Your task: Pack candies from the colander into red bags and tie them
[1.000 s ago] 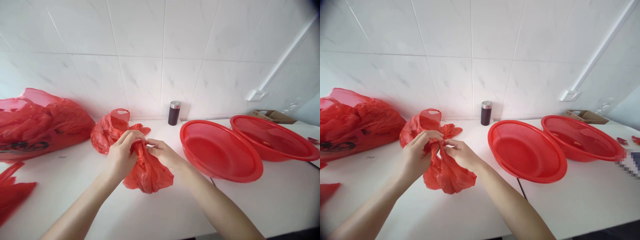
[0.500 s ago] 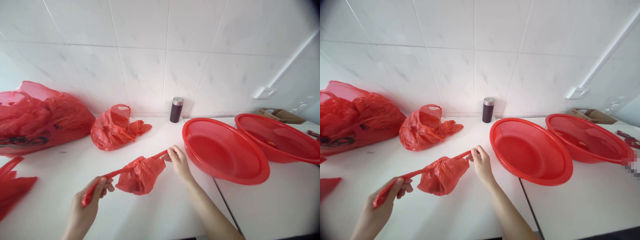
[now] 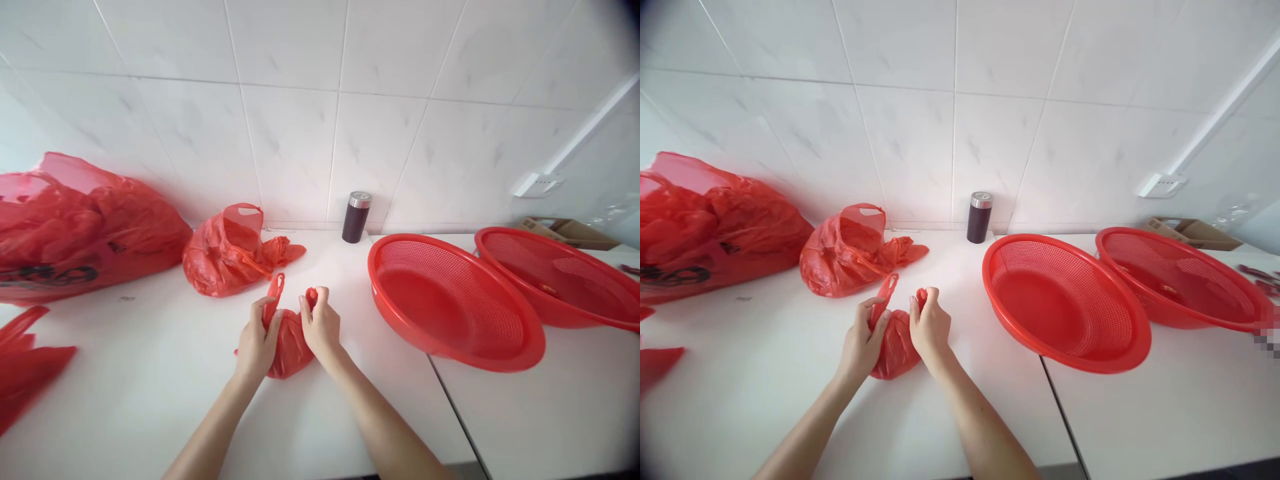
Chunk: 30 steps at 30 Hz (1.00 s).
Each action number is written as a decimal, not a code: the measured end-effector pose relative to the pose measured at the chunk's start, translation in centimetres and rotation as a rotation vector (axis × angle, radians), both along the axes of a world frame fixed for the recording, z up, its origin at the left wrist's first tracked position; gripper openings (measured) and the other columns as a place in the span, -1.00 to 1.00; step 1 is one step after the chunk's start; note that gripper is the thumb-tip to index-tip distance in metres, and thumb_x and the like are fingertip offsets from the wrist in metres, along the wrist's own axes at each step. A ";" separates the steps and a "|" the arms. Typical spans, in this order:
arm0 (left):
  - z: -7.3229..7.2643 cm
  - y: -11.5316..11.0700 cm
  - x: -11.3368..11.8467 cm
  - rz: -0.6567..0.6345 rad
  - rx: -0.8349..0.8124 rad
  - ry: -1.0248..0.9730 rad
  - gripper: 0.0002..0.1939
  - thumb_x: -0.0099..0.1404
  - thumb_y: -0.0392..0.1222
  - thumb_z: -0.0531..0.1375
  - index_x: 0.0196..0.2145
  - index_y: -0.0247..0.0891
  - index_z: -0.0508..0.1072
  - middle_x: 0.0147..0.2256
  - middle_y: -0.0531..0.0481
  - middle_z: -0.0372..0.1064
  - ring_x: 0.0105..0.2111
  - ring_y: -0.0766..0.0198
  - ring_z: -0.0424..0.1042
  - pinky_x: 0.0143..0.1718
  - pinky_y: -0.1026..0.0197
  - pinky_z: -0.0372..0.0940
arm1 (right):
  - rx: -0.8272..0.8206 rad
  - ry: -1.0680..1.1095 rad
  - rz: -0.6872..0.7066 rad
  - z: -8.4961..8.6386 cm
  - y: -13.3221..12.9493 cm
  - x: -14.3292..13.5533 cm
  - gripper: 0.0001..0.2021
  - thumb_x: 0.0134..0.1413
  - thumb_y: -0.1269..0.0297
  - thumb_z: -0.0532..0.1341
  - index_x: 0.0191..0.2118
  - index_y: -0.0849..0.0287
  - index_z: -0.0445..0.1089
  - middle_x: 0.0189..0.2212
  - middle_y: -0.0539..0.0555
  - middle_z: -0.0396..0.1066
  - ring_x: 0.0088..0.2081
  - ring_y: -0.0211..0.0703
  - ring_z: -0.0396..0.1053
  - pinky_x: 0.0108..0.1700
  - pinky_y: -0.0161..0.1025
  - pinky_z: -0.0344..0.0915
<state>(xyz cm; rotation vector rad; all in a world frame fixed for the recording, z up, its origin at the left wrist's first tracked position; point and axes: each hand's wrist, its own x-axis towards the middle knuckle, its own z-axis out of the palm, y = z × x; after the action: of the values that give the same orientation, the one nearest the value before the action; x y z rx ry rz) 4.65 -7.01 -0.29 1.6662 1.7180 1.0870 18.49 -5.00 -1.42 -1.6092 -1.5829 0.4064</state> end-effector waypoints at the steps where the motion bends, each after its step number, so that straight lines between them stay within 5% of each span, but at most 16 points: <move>1: -0.3 0.0 0.0 0.007 0.003 0.032 -0.70 0.37 0.06 -0.01 -0.01 -0.07 0.21 -0.40 0.10 0.38 -0.47 0.20 0.41 -0.36 0.18 0.28 | -0.015 -0.045 0.002 -0.5 0.3 0.0 -0.81 0.32 0.12 -0.06 -0.15 0.12 0.10 -0.44 0.00 0.44 -0.44 -0.09 0.43 -0.47 -0.30 0.03; 8: -1.1 1.0 -0.5 -0.015 -0.033 0.213 -0.70 0.40 0.03 -0.07 0.01 -0.06 0.23 -0.32 0.02 0.47 -0.39 0.12 0.48 -0.34 0.18 0.27 | -0.114 -0.152 0.003 -1.9 1.4 0.5 -0.83 0.33 0.15 -0.06 -0.19 0.11 0.13 -0.52 -0.04 0.42 -0.51 -0.14 0.40 -0.50 -0.33 -0.07; 30: -3.0 2.8 -0.7 -0.033 -0.063 0.321 -0.69 0.38 0.03 -0.04 -0.04 -0.06 0.36 -0.29 -0.04 0.54 -0.34 0.09 0.51 -0.33 0.19 0.21 | -0.169 -0.223 0.006 -3.1 2.1 0.9 -0.88 0.34 0.23 -0.03 -0.19 0.12 0.16 -0.59 -0.06 0.34 -0.58 -0.20 0.30 -0.51 -0.33 -0.12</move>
<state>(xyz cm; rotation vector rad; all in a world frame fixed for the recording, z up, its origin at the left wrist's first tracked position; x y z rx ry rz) 3.92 -4.23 -3.25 1.9014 1.8887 0.7726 19.35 -2.92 -4.55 -1.8311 -1.7582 0.3823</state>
